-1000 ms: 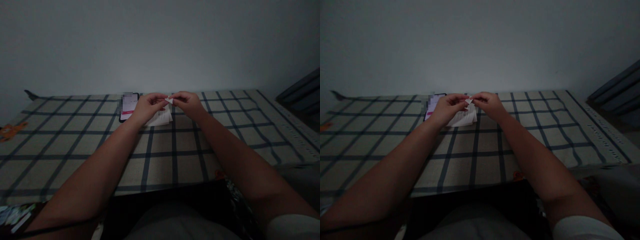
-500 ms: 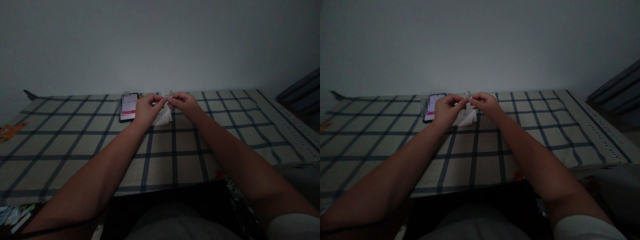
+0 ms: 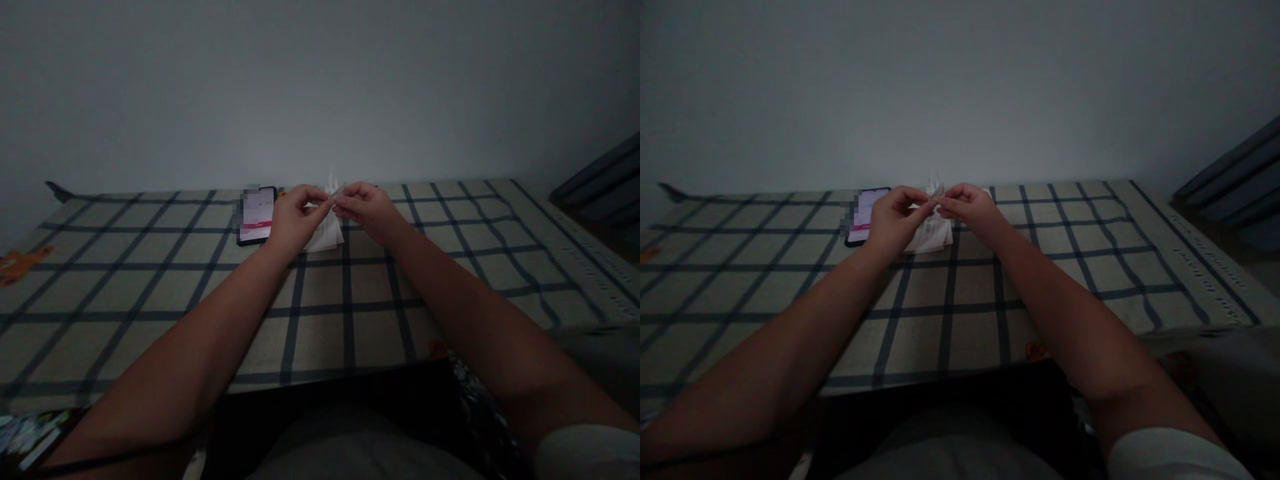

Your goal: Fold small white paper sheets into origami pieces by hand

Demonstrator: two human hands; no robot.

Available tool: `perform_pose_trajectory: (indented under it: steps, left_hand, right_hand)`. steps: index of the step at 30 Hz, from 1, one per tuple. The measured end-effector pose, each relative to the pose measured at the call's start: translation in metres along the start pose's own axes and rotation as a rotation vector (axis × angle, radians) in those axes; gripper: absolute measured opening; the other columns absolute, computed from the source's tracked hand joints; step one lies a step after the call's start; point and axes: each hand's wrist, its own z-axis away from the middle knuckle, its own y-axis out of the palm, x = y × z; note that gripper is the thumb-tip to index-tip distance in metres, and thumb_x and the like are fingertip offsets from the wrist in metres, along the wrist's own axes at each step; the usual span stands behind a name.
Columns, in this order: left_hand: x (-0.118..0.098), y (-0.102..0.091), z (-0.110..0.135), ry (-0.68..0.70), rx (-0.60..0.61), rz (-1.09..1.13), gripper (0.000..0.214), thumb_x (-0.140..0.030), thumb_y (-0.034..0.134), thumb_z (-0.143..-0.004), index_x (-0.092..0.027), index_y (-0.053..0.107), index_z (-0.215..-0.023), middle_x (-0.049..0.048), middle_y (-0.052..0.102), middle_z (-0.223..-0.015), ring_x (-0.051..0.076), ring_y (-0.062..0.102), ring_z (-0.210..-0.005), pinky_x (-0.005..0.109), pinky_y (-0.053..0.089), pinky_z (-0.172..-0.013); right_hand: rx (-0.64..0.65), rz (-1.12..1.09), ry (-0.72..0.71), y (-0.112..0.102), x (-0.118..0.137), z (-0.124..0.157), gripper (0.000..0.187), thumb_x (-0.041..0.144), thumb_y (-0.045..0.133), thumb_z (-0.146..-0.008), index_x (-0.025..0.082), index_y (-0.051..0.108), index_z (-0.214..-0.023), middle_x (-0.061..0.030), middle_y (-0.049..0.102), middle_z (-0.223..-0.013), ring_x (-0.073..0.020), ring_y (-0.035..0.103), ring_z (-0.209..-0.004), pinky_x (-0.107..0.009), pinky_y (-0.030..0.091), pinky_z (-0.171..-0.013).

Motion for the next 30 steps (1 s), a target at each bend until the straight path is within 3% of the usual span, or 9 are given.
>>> perform_pose_trajectory:
  steps: [4, 10, 14, 18, 21, 24, 27, 30]
  left_hand:
    - [0.011, 0.002, -0.003, -0.03, 0.04, 0.176, 0.05, -0.044, 0.088, -0.079, -0.026, 0.056, -0.113, -0.004, 0.068, -0.079, 0.013, 0.07, -0.071, 0.024, 0.057, -0.067]
    - [0.014, -0.001, -0.004, -0.018, 0.114, 0.206, 0.062, -0.041, 0.086, -0.082, -0.03, 0.049, -0.131, -0.0041, 0.067, -0.081, 0.014, 0.071, -0.071, 0.027, 0.058, -0.072]
    - [0.01, -0.005, -0.005, -0.003, 0.121, 0.141, 0.064, -0.042, 0.085, -0.084, -0.029, 0.05, -0.135, -0.0015, 0.069, -0.088, 0.014, 0.071, -0.077, 0.026, 0.057, -0.072]
    - [0.009, -0.006, -0.005, -0.017, 0.124, 0.095, 0.066, -0.043, 0.085, -0.083, -0.029, 0.054, -0.139, 0.0023, 0.072, -0.096, 0.015, 0.071, -0.085, 0.024, 0.055, -0.071]
    - [0.009, -0.008, -0.006, -0.038, 0.157, 0.066, 0.059, -0.046, 0.085, -0.081, -0.025, 0.064, -0.132, 0.0045, 0.074, -0.098, 0.017, 0.07, -0.089, 0.026, 0.056, -0.073]
    - [0.007, -0.011, -0.007, -0.047, 0.212, 0.007, 0.041, -0.048, 0.081, -0.083, -0.02, 0.076, -0.112, 0.0061, 0.076, -0.098, 0.018, 0.07, -0.09, 0.028, 0.056, -0.074]
    - [0.004, -0.014, -0.008, -0.036, 0.264, -0.113, 0.031, -0.048, 0.075, -0.089, -0.018, 0.078, -0.092, 0.0061, 0.077, -0.092, 0.019, 0.069, -0.086, 0.028, 0.055, -0.073]
    - [-0.001, -0.016, -0.007, 0.013, 0.246, -0.231, 0.029, -0.046, 0.072, -0.092, -0.018, 0.076, -0.085, 0.005, 0.076, -0.086, 0.018, 0.068, -0.081, 0.029, 0.052, -0.073]
  right_hand:
    - [-0.016, 0.072, -0.072, -0.001, -0.002, -0.001, 0.05, 0.05, 0.098, -0.062, 0.022, 0.063, -0.085, 0.0028, 0.069, -0.078, -0.0114, 0.067, -0.073, -0.026, 0.06, -0.073]
    - [0.035, 0.093, -0.048, -0.005, -0.003, -0.001, 0.065, 0.046, 0.096, -0.065, 0.022, 0.068, -0.119, 0.0032, 0.07, -0.082, -0.0134, 0.066, -0.075, -0.03, 0.06, -0.076]
    - [0.09, 0.182, -0.001, -0.007, 0.0, 0.001, 0.049, 0.052, 0.092, -0.071, 0.018, 0.076, -0.104, -0.0032, 0.075, -0.09, -0.0146, 0.067, -0.08, -0.03, 0.06, -0.077]
    - [0.065, 0.313, -0.107, -0.01, 0.003, 0.001, 0.044, 0.054, 0.089, -0.075, 0.016, 0.077, -0.094, -0.0037, 0.074, -0.085, -0.0142, 0.066, -0.077, -0.029, 0.057, -0.074]
    - [0.081, 0.433, -0.217, -0.013, 0.005, -0.001, 0.044, 0.057, 0.086, -0.077, 0.016, 0.077, -0.092, -0.0046, 0.073, -0.084, -0.016, 0.066, -0.077, -0.03, 0.056, -0.073]
    - [0.108, 0.572, -0.324, -0.015, 0.007, -0.001, 0.043, 0.057, 0.081, -0.081, 0.016, 0.078, -0.093, -0.0062, 0.076, -0.088, -0.0176, 0.066, -0.08, -0.032, 0.055, -0.075]
    - [0.108, 0.69, -0.376, -0.017, 0.007, -0.001, 0.042, 0.057, 0.078, -0.084, 0.017, 0.078, -0.094, -0.007, 0.076, -0.089, -0.0182, 0.066, -0.08, -0.032, 0.055, -0.075]
    - [0.111, 0.706, -0.377, -0.018, 0.005, -0.002, 0.044, 0.059, 0.076, -0.085, 0.017, 0.078, -0.098, -0.0077, 0.077, -0.091, -0.0187, 0.066, -0.081, -0.033, 0.054, -0.075]
